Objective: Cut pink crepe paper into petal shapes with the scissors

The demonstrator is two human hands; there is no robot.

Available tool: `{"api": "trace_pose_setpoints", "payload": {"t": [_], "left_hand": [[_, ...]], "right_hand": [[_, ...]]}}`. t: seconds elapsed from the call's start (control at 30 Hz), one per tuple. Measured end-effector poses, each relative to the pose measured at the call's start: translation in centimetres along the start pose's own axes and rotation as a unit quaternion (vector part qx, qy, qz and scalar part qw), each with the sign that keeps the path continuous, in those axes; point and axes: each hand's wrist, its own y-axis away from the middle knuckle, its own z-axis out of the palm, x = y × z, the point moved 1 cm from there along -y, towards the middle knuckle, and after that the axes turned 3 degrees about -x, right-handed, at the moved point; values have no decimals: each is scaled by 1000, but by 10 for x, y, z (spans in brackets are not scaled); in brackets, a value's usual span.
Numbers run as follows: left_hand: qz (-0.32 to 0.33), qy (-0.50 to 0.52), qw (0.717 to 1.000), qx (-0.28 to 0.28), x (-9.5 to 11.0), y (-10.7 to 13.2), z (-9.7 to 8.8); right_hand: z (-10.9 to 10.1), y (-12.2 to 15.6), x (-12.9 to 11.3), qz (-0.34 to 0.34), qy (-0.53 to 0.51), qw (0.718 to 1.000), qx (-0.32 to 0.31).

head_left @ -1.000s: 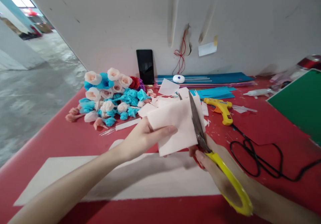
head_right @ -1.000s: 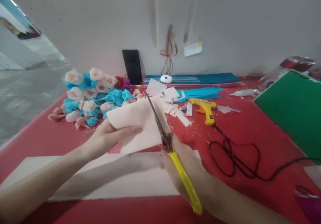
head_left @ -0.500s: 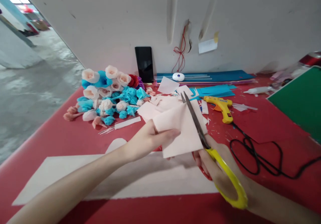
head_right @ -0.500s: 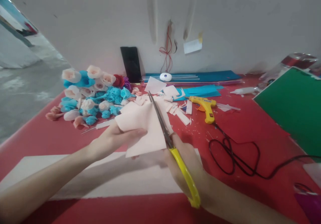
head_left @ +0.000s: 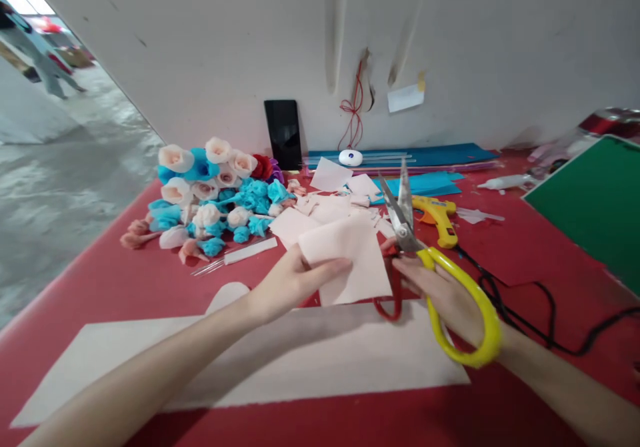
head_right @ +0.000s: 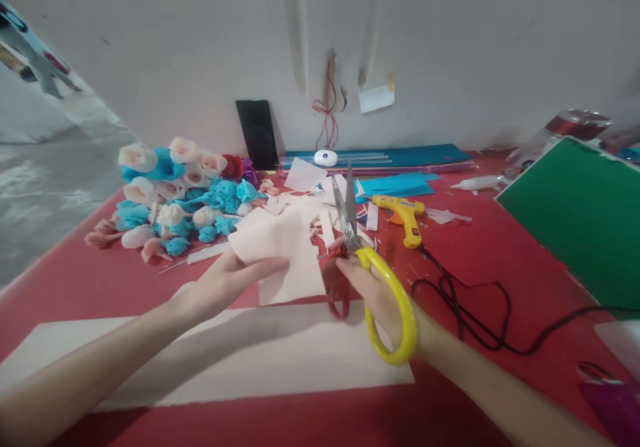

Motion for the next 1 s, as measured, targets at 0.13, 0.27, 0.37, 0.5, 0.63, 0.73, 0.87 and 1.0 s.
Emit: {"api": "trace_pose_setpoints", "payload": {"t": [0.13, 0.27, 0.37, 0.5, 0.63, 0.73, 0.87, 1.0], "left_hand": [[31, 5, 999, 22, -1, -2, -6], [68, 45, 996, 34, -1, -4, -10], [60, 63, 996, 22, 0, -4, -10], [33, 30, 999, -3, 1, -1, -7], [34, -14, 999, 33, 4, 3, -5], [25, -20, 999, 41, 5, 4, -4], [29, -12, 999, 26, 5, 3, -4], [31, -2, 999, 24, 3, 1, -6]], "right_hand": [[-4, 6, 4, -8, -75, 995, -73], [-3, 16, -3, -9, 57, 994, -98], [1, 21, -17, -1, 133, 987, -88], [4, 23, -26, 13, 165, 982, -92], [2, 22, -22, -24, 205, 971, -125], [2, 22, -18, -13, 205, 970, -131], [6, 25, -16, 23, 184, 976, -111], [9, 29, -10, 44, 145, 985, -84]]}}
